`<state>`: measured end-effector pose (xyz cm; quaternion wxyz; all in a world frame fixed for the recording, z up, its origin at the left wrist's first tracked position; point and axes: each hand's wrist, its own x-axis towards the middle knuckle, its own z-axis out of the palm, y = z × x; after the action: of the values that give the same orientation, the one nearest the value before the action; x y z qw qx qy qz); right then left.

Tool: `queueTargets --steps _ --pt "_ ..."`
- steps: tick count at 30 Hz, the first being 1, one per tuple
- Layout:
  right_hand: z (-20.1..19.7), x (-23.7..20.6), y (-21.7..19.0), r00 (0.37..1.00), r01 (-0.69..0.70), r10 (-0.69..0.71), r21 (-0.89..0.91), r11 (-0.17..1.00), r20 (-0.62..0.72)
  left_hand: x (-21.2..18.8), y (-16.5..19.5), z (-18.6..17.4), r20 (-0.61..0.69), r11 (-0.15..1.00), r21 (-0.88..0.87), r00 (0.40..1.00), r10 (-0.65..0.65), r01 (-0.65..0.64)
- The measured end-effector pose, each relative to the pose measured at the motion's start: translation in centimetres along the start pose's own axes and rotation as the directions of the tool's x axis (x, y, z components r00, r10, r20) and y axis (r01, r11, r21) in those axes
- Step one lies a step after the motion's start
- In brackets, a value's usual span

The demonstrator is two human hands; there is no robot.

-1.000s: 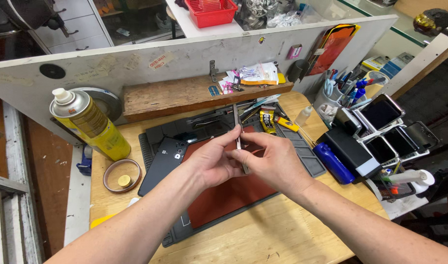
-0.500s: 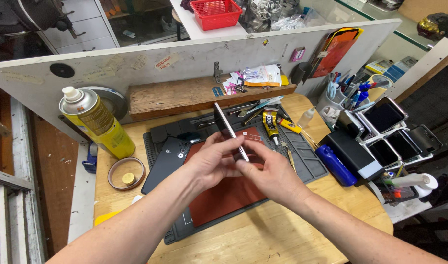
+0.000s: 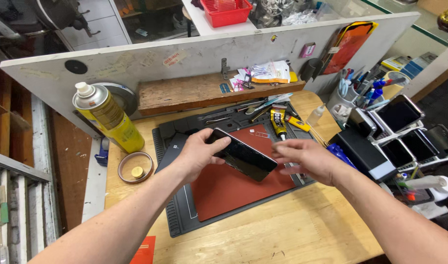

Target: The person uses a metal spudger to pry open the back cover of a smartphone, then removes the battery and other internal components. The person handles the phone and its parts on a workbench with various tools.

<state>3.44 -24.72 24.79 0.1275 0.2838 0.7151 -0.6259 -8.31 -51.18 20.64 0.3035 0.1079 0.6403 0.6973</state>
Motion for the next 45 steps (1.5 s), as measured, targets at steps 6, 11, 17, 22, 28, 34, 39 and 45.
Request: queueTargets --steps 6,11,17,22,28,34,39,45 --pt "-1.0 0.7 2.0 0.946 -0.156 -0.240 -0.954 0.257 -0.219 -1.7 0.1 2.2 -0.058 0.999 0.033 0.998 -0.036 0.038" --pt "-1.6 -0.8 -0.5 0.931 -0.217 -0.222 -0.929 0.300 -0.289 -2.6 3.7 4.0 -0.003 1.000 -0.005 1.000 0.017 -0.017" --pt "-3.3 -4.0 -3.8 0.934 -0.221 -0.231 -0.950 0.221 -0.271 -3.1 7.6 6.3 0.072 0.999 -0.033 0.997 0.032 -0.030" --pt "-4.6 -6.7 -7.4 0.930 0.062 -0.330 -0.818 0.571 -0.160 -4.3 9.2 6.5 0.136 0.964 -0.266 0.991 0.012 0.025" --pt "-6.4 -8.6 -12.9 0.972 0.220 -0.214 0.060 0.974 -0.094 -5.5 11.8 7.7 0.095 0.923 -0.366 0.992 -0.088 0.117" --pt "-7.1 -7.9 -16.1 0.983 0.150 -0.183 0.530 0.835 0.010 -5.0 15.6 6.7 0.120 0.957 -0.287 0.993 -0.009 0.043" --pt "-5.1 -6.2 -18.0 0.946 -0.139 -0.178 0.835 0.533 0.272 -3.7 17.4 5.3 0.111 0.984 -0.178 0.994 -0.011 0.031" --pt "-2.1 -5.2 -20.4 0.970 -0.019 -0.195 0.840 0.542 0.148 -0.6 17.8 3.9 0.098 0.989 -0.147 0.995 0.032 -0.017"
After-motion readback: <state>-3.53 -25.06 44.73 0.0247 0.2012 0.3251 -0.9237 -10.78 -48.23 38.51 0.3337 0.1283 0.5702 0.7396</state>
